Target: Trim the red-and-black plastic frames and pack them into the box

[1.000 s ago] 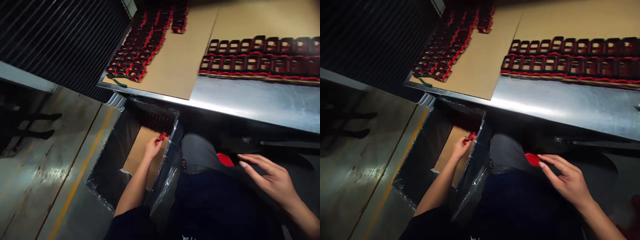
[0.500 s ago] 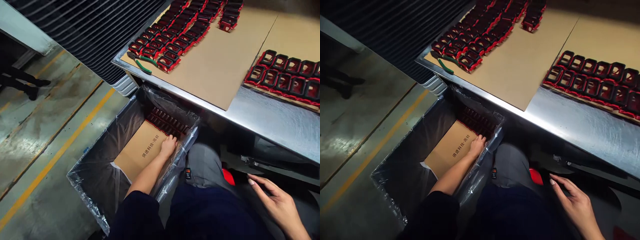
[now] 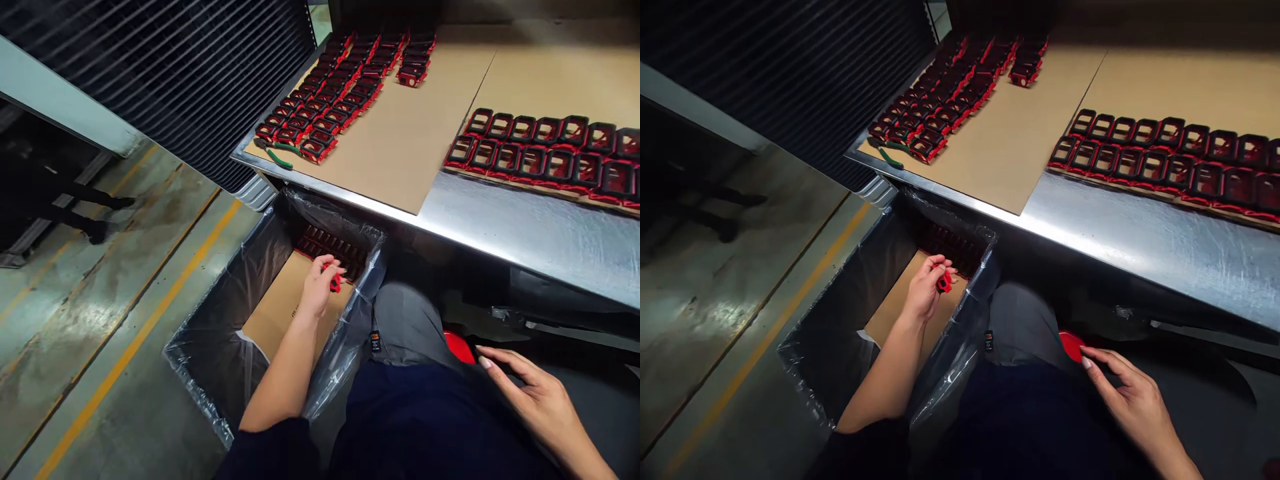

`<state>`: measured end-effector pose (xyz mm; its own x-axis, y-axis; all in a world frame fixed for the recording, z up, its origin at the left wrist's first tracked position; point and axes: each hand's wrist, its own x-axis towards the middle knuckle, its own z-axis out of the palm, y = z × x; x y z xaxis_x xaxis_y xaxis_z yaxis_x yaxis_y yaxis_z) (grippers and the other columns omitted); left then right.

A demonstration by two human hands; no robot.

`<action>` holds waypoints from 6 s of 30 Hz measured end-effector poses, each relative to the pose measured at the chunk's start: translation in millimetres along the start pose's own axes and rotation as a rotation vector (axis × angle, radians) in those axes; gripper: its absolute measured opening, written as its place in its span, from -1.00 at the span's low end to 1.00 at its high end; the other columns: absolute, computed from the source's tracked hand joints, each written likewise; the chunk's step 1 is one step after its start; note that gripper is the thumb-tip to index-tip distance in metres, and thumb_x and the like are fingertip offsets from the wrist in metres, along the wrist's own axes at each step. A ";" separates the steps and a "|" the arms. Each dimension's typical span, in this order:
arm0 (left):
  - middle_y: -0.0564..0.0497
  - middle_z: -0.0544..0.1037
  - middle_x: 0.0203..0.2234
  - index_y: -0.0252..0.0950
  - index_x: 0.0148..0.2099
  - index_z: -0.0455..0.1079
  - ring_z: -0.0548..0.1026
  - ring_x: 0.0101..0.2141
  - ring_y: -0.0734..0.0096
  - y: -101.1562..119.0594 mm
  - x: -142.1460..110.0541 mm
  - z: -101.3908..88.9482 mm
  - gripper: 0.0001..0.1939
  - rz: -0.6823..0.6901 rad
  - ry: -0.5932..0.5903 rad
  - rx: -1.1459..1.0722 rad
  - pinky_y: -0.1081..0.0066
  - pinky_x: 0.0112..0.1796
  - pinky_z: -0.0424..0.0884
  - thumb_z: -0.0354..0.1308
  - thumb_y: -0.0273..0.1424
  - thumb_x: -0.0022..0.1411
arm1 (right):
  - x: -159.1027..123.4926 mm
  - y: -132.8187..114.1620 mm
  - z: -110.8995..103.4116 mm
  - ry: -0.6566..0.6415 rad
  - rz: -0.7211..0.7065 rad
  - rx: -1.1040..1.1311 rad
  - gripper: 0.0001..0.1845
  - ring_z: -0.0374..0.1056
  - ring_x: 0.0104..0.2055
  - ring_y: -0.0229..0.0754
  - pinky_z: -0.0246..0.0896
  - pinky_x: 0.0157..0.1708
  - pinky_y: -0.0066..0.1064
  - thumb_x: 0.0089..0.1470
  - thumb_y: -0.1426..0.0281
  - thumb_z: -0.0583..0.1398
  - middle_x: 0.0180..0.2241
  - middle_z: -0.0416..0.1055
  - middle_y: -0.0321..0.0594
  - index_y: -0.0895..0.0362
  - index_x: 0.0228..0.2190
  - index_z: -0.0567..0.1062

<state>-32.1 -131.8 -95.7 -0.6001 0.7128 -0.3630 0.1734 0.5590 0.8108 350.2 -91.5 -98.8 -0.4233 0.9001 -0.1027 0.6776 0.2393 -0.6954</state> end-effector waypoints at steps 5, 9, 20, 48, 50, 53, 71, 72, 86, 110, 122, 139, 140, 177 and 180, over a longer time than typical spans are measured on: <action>-0.06 0.60 -0.20 -0.26 -0.09 0.40 0.57 -0.44 0.44 61.0 -79.0 71.6 -0.47 0.042 -0.362 -0.629 0.43 -0.42 0.49 0.29 0.07 0.13 | -2.4 -67.8 14.1 -0.065 -0.134 0.326 -0.61 0.55 -0.39 -0.06 0.54 -0.29 -0.29 0.07 0.24 0.35 -0.36 0.59 -0.23 -0.04 -0.05 0.51; 0.00 0.59 -0.40 -0.28 -0.17 0.47 0.51 -0.49 0.43 72.1 -122.6 137.8 -0.48 -0.144 -0.541 -0.693 0.43 -0.43 0.45 0.18 0.11 0.20 | -3.8 -76.6 9.3 0.086 -0.054 0.362 -0.69 0.38 -0.52 -0.23 0.36 -0.44 -0.40 0.04 0.21 0.37 -0.50 0.47 -0.31 0.08 -0.25 0.47; -0.07 0.61 -0.07 -0.17 0.26 0.30 0.59 -0.06 0.08 57.1 -121.6 139.5 -0.33 -0.265 -1.217 -0.701 0.02 0.08 0.40 0.14 -0.37 0.05 | -51.6 -54.1 -1.9 0.159 0.111 0.612 -0.67 0.24 -0.57 -0.37 0.22 -0.42 -0.50 -0.01 0.35 0.39 -0.63 0.25 -0.52 0.14 -0.17 0.53; -0.17 0.35 0.30 -0.03 0.42 0.06 0.42 0.23 0.07 42.2 -120.0 117.0 -0.07 0.052 -1.318 -0.359 0.11 0.23 0.34 0.44 -0.38 0.11 | -49.3 -49.1 -23.3 -0.229 0.168 0.941 -0.73 0.20 -0.51 -0.36 0.17 -0.41 -0.47 0.01 0.31 0.33 -0.55 0.29 -0.43 0.19 -0.25 0.50; -0.17 0.35 0.30 -0.04 0.42 0.06 0.45 0.21 0.09 41.2 -120.5 117.8 -0.07 0.038 -1.316 -0.356 0.13 0.22 0.35 0.44 -0.38 0.11 | -47.9 -50.9 -22.4 -0.222 0.230 0.962 -0.72 0.15 -0.53 -0.38 0.12 -0.45 -0.48 -0.01 0.25 0.37 -0.58 0.26 -0.45 0.19 -0.35 0.50; -0.16 0.35 0.31 -0.02 0.41 0.09 0.47 0.19 0.11 39.6 -120.0 117.8 -0.08 0.051 -1.307 -0.345 0.17 0.20 0.38 0.44 -0.39 0.10 | -44.8 -52.4 -17.6 -0.193 0.301 0.948 -0.57 0.09 -0.57 -0.40 0.01 -0.51 -0.49 0.09 0.10 0.32 -0.64 0.25 -0.41 0.20 -0.54 0.46; -0.11 0.27 0.36 -0.04 0.49 -0.13 0.30 0.31 0.12 49.8 -122.8 111.8 -0.02 0.295 -1.267 -0.087 0.14 0.25 0.30 0.31 -0.47 0.19 | -42.1 -54.3 -28.6 -0.176 0.430 1.269 -0.66 0.24 -0.55 -0.37 0.21 -0.50 -0.48 0.03 0.17 0.37 -0.57 0.39 -0.36 0.22 -0.40 0.55; -0.11 0.26 0.37 -0.04 0.50 -0.14 0.30 0.32 0.12 49.7 -123.0 112.1 -0.02 0.302 -1.259 -0.071 0.14 0.26 0.30 0.30 -0.47 0.19 | -41.7 -54.5 -28.2 -0.182 0.441 1.279 -0.66 0.25 -0.55 -0.38 0.22 -0.51 -0.49 -0.01 0.18 0.40 -0.53 0.43 -0.34 0.22 -0.37 0.55; -0.11 0.32 0.33 -0.10 0.48 -0.04 0.40 0.25 0.07 48.6 -125.8 112.2 -0.10 0.417 -1.181 0.132 0.12 0.20 0.37 0.23 -0.51 0.18 | -42.4 -49.8 -23.1 -0.193 0.558 1.340 -0.46 0.27 -0.64 -0.38 0.18 -0.60 -0.55 0.02 -0.03 0.34 -0.62 0.46 -0.26 0.23 -0.56 0.50; -0.20 0.38 0.19 -0.13 0.39 0.09 0.43 0.16 0.09 51.0 -146.8 113.4 -0.22 0.683 -0.681 0.054 0.02 0.15 0.44 0.31 -0.34 0.19 | -51.2 -42.0 -12.2 0.069 -0.184 0.640 -0.90 0.46 -0.31 -0.21 0.38 -0.23 -0.34 0.22 0.43 0.28 -0.36 0.59 -0.17 0.16 -0.26 0.63; -0.34 0.41 0.14 -0.32 0.50 -0.26 0.46 0.14 0.08 43.4 -150.2 124.6 0.03 1.062 -0.510 0.083 0.03 0.09 0.50 0.29 -0.47 0.18 | -50.0 -46.2 -36.4 0.048 0.108 0.794 -0.75 0.53 -0.28 -0.23 0.45 -0.25 -0.42 0.13 0.39 0.27 -0.26 0.61 -0.15 0.19 -0.14 0.59; -0.20 0.52 -0.01 -0.21 0.51 -0.41 0.53 0.00 0.26 28.0 -142.6 131.9 0.14 1.385 -0.356 0.033 0.17 -0.10 0.61 0.33 -0.51 0.17 | -50.2 -48.6 -27.0 0.017 0.004 0.791 -0.79 0.41 -0.39 -0.30 0.40 -0.34 -0.47 0.04 0.38 0.40 -0.37 0.51 -0.25 0.17 -0.23 0.62; -0.16 0.53 -0.03 -0.20 0.50 -0.41 0.53 -0.01 0.28 28.0 -141.4 131.5 0.14 1.409 -0.346 0.029 0.21 -0.12 0.61 0.34 -0.52 0.16 | -50.9 -47.0 -26.9 0.004 -0.004 0.826 -0.77 0.43 -0.36 -0.29 0.42 -0.32 -0.47 0.05 0.39 0.40 -0.33 0.52 -0.23 0.16 -0.20 0.62; -0.20 0.63 -0.04 -0.27 0.50 -0.36 0.56 0.08 0.16 15.4 -127.5 135.3 0.18 1.394 -0.365 -0.035 0.15 -0.03 0.59 0.42 -0.41 0.13 | -51.2 -40.7 -7.7 0.006 0.047 1.142 -0.75 0.49 -0.11 -0.24 0.45 -0.13 -0.43 0.16 0.41 0.34 -0.12 0.54 -0.13 0.11 -0.09 0.61; -0.23 0.60 0.02 -0.25 0.51 -0.35 0.54 0.10 0.14 16.5 -128.7 134.0 0.16 1.378 -0.410 -0.067 0.13 -0.03 0.58 0.41 -0.39 0.15 | -52.0 -41.1 -5.3 -0.059 0.161 1.294 -0.67 0.51 -0.15 -0.23 0.48 -0.11 -0.36 0.14 0.33 0.37 -0.14 0.54 -0.14 0.13 -0.05 0.57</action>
<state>152.7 -157.6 -97.2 0.2772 0.7351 0.6186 0.3766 -0.6755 0.6339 347.6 -146.2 -61.1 -0.4403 0.8604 -0.2565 -0.3298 -0.4207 -0.8451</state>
